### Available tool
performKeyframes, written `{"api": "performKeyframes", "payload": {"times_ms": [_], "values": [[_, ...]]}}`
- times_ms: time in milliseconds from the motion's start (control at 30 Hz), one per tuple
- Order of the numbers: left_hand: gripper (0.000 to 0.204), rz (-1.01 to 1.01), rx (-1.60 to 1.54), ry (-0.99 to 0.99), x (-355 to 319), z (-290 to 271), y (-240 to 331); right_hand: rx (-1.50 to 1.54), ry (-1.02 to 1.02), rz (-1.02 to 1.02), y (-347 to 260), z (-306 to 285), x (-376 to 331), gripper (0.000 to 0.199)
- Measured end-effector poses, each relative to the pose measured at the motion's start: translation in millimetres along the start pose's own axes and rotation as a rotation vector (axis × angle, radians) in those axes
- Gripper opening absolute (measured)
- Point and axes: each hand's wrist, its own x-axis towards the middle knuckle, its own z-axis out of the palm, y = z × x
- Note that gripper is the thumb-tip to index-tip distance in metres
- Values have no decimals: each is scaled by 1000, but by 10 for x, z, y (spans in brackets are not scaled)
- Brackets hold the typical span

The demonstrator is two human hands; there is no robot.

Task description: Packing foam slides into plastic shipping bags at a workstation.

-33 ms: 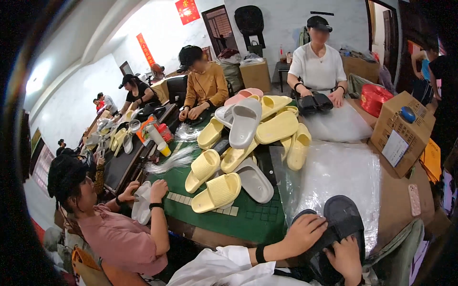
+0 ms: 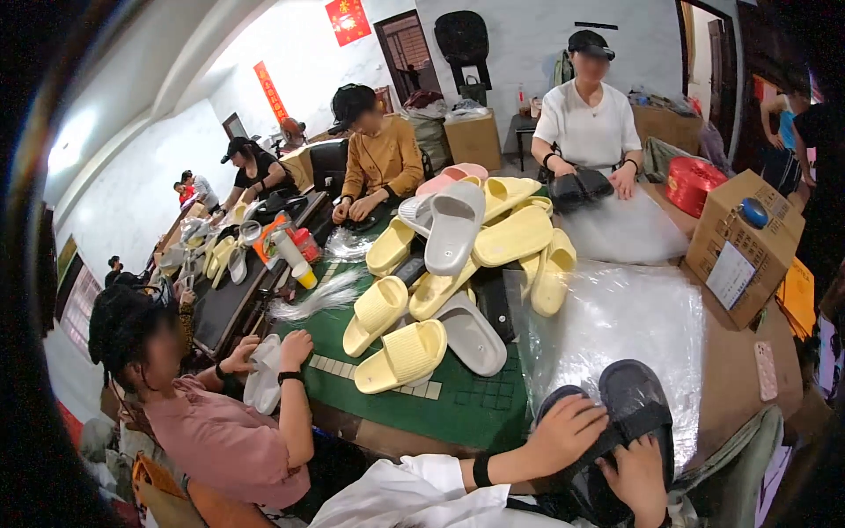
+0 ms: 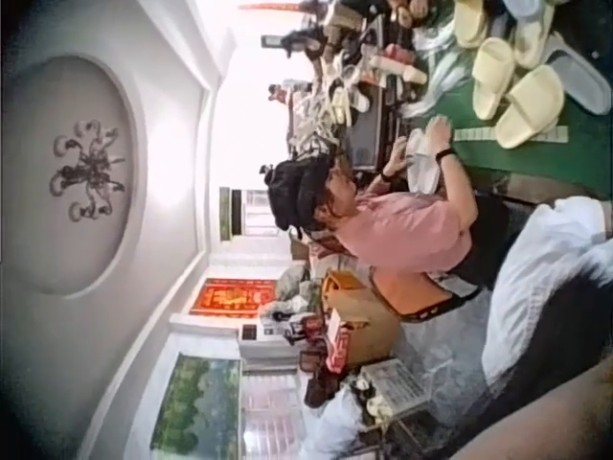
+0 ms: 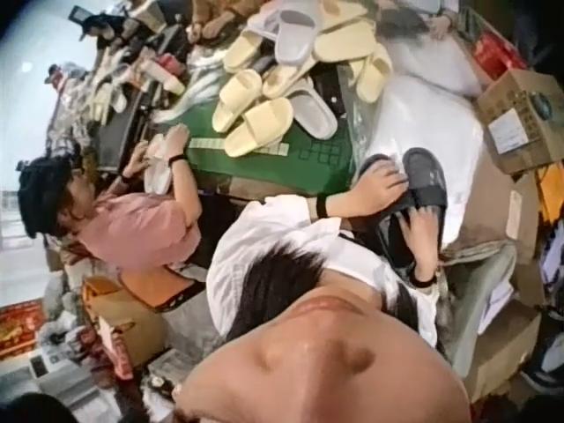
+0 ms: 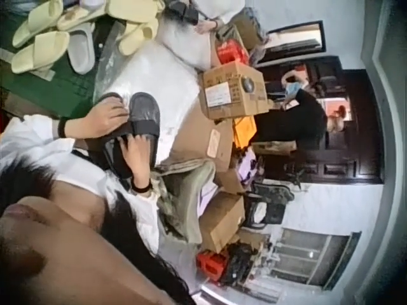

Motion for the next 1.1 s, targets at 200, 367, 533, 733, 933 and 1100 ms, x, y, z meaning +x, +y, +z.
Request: {"api": "performKeyframes", "payload": {"times_ms": [200,367,533,733,933,1100], "values": [[24,118,-290,-16,2,-45,168,-92,103,110,18,191,18,33],[24,235,-381,-41,-55,-149,245,-77,-62,104,186,418,-31,43],[66,-180,-141,164,-55,-108,177,48,457,169,130,414,198,33],[75,-538,-687,-142,-189,17,55,-63,564,240,168,484,498,24],[74,-703,-667,-459,-187,-3,-20,-35,438,446,79,305,795,25],[84,-525,-610,-562,-259,100,-107,-150,591,457,166,439,949,38]]}}
